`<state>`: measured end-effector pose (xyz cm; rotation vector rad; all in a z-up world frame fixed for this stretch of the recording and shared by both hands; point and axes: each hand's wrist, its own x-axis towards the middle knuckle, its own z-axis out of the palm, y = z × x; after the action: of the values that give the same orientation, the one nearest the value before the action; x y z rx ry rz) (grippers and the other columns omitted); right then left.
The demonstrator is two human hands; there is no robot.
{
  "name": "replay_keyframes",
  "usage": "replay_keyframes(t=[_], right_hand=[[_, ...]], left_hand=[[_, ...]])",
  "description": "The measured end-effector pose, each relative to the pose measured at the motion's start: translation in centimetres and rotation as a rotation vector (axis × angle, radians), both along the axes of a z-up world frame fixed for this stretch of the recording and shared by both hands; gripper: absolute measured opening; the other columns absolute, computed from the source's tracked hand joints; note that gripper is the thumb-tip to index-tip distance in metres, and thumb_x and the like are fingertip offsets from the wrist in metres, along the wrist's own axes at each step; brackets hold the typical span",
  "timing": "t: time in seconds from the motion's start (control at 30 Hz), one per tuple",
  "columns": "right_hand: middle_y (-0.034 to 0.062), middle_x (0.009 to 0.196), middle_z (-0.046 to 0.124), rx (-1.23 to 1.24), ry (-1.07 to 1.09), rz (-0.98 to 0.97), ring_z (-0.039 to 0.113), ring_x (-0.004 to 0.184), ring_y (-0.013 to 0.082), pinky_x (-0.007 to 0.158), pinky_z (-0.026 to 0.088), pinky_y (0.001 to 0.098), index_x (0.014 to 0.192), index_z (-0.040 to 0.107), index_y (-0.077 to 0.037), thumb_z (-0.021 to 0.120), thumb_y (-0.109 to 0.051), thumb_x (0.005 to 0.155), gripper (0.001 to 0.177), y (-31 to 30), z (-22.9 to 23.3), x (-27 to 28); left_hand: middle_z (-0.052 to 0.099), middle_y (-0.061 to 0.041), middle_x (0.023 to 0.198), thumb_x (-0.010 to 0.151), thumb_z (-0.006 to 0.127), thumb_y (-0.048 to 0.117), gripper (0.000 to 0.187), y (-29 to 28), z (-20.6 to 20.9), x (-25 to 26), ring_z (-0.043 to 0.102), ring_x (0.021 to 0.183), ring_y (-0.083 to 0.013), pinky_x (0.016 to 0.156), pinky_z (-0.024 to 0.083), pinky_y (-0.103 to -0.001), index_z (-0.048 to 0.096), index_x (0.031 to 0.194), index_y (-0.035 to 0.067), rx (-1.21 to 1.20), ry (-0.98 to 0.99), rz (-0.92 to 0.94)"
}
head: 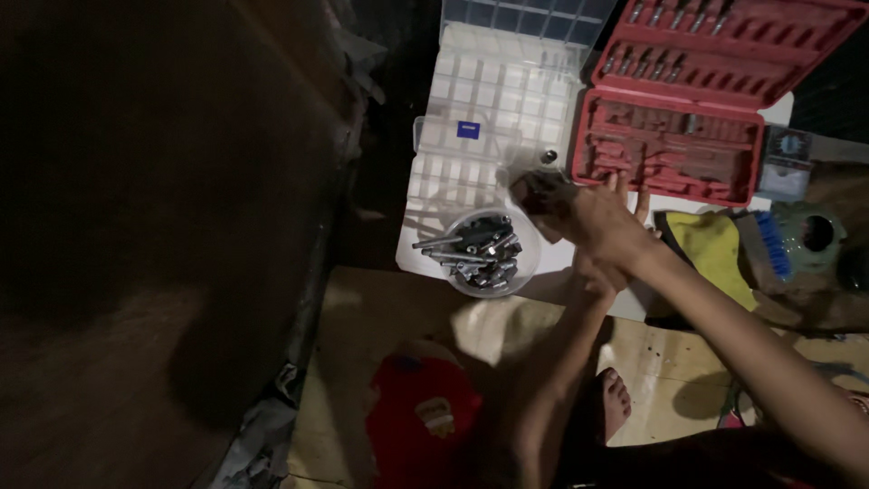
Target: The person picks up metal socket heads and connectors by hand, placing the socket heads into designated slots in a red plastic tool case and sorting other small parts into a transparent bin on a small table.
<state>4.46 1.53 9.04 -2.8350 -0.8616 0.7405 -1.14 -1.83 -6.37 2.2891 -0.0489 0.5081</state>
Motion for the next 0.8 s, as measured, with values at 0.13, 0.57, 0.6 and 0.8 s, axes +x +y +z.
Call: replay_keyframes(t=[0.13, 0.57, 0.6, 0.8], right_hand=[[0.0201, 0.081, 0.073, 0.097, 0.060, -0.061, 0.072, 0.075, 0.0356, 0.090, 0.048, 0.0494, 0.122, 0.072, -0.018, 0.060, -0.017, 0.097, 0.028, 1.8, 2.9, -2.2], [0.0193, 0.074, 0.073, 0.051, 0.073, 0.283, 0.073, 0.069, 0.0323, 0.072, 0.059, 0.0442, 0.077, 0.072, -0.003, 0.077, -0.015, 0.083, 0.015, 3.3, -3.4, -3.8], [0.0193, 0.074, 0.073, 0.049, 0.074, 0.282, 0.073, 0.069, 0.0323, 0.072, 0.059, 0.0442, 0.077, 0.072, -0.003, 0.077, -0.015, 0.083, 0.015, 3.3, -3.1, -3.8], [0.0198, 0.072, 0.071, 0.169, -0.109, 0.345, 0.070, 0.072, 0.0360, 0.071, 0.056, 0.0485, 0.070, 0.071, -0.001, 0.080, -0.026, 0.081, 0.029, 3.4, -3.3, -4.2]], left_hand=[[0.011, -0.018, 0.179, 0.102, 0.048, 0.047, 0.079, -0.2, 0.4, 1.0, 0.012, 0.167, -0.0354, 0.134, 0.025, -0.055, 0.023, 0.168, 0.011, 0.038, 0.001, 0.010], [0.023, -0.018, 0.176, 0.097, 0.061, 0.045, 0.076, 0.3, 1.8, 0.9, 0.023, 0.166, -0.0336, 0.126, 0.039, -0.052, 0.039, 0.162, 0.011, 0.103, 0.068, 0.071], [0.023, -0.018, 0.176, 0.097, 0.061, 0.044, 0.076, 0.2, 1.8, 0.9, 0.024, 0.166, -0.0332, 0.125, 0.040, -0.052, 0.039, 0.162, 0.011, 0.109, 0.063, 0.074], [0.024, -0.017, 0.176, 0.098, 0.061, 0.045, 0.074, -0.2, 1.0, 1.0, 0.024, 0.167, -0.0332, 0.125, 0.040, -0.053, 0.039, 0.161, 0.012, 0.112, 0.067, 0.081]])
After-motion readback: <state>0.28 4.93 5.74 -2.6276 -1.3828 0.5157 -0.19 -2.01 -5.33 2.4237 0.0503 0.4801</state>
